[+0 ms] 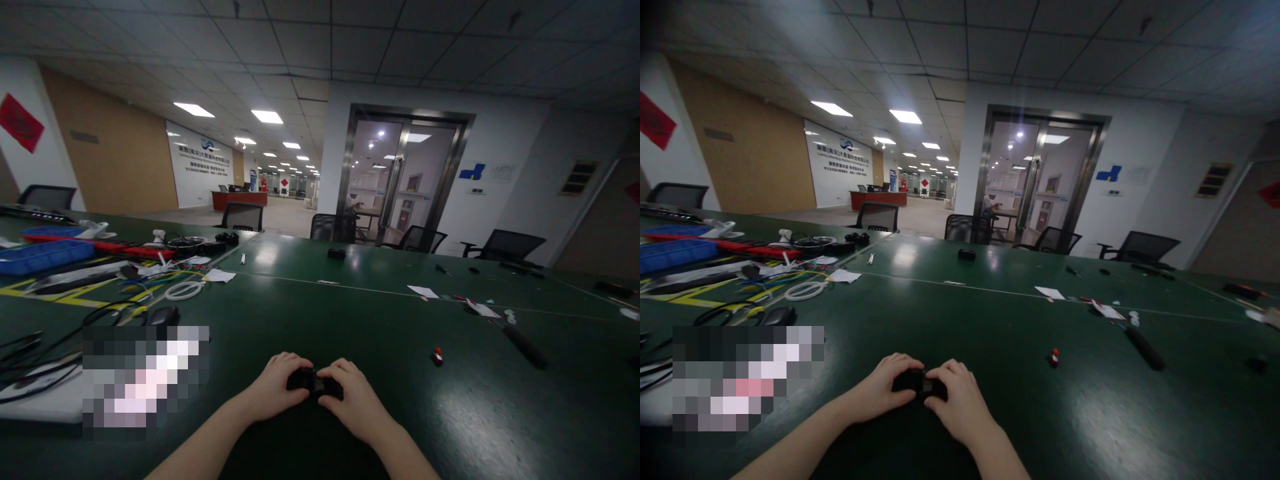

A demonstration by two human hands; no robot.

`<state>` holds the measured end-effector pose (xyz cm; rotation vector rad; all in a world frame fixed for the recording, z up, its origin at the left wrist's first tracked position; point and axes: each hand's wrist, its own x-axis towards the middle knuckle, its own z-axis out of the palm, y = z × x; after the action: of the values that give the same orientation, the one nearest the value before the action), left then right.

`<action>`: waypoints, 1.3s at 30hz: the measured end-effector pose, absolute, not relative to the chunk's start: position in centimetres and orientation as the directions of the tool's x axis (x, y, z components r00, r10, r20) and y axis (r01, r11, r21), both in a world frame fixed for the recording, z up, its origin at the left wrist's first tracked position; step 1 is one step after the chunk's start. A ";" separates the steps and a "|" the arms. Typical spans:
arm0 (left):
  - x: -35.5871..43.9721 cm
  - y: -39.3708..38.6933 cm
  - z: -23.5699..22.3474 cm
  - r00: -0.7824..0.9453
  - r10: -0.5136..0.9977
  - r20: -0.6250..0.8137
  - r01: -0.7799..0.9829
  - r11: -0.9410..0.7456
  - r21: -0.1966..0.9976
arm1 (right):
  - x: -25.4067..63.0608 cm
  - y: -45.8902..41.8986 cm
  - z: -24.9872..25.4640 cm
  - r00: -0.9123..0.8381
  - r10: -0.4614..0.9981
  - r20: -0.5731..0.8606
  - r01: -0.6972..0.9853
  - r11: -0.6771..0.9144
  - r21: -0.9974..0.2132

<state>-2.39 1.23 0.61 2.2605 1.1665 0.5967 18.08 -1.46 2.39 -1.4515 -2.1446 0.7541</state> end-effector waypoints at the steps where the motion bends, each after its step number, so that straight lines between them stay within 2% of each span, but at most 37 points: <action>1: -2.4 1.2 0.7 0.533 0.834 0.144 0.605 -0.494 0.625 | 18.1 -1.4 2.3 -0.343 0.937 0.059 0.686 0.293 -0.667; 10: -2.4 1.2 0.8 0.531 0.833 0.156 0.600 -0.500 0.624 | 18.5 -0.6 0.8 -0.317 0.946 0.073 0.676 0.279 -0.682; 21: -2.4 1.6 -0.5 0.477 0.873 0.100 0.427 -0.330 0.842 | 18.3 -0.9 2.1 -0.312 0.940 0.140 0.597 0.308 -0.741; 24: -2.2 1.4 0.0 0.493 0.868 0.054 0.433 -0.299 0.850 | 18.3 -1.0 2.2 -0.317 0.937 0.148 0.582 0.316 -0.749; 30: -2.0 0.9 1.1 0.545 0.836 0.065 0.362 -0.305 0.881 | 18.0 -1.2 2.5 -0.325 0.935 0.141 0.578 0.314 -0.753; 39: -2.2 1.4 -0.1 0.542 0.838 0.068 0.301 -0.269 0.915 | 18.2 -1.0 1.8 -0.324 0.934 0.155 0.560 0.320 -0.764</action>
<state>-2.20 1.36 -0.07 1.8234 0.9402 0.7038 18.25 -0.96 1.75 -1.3124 -1.9953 0.8130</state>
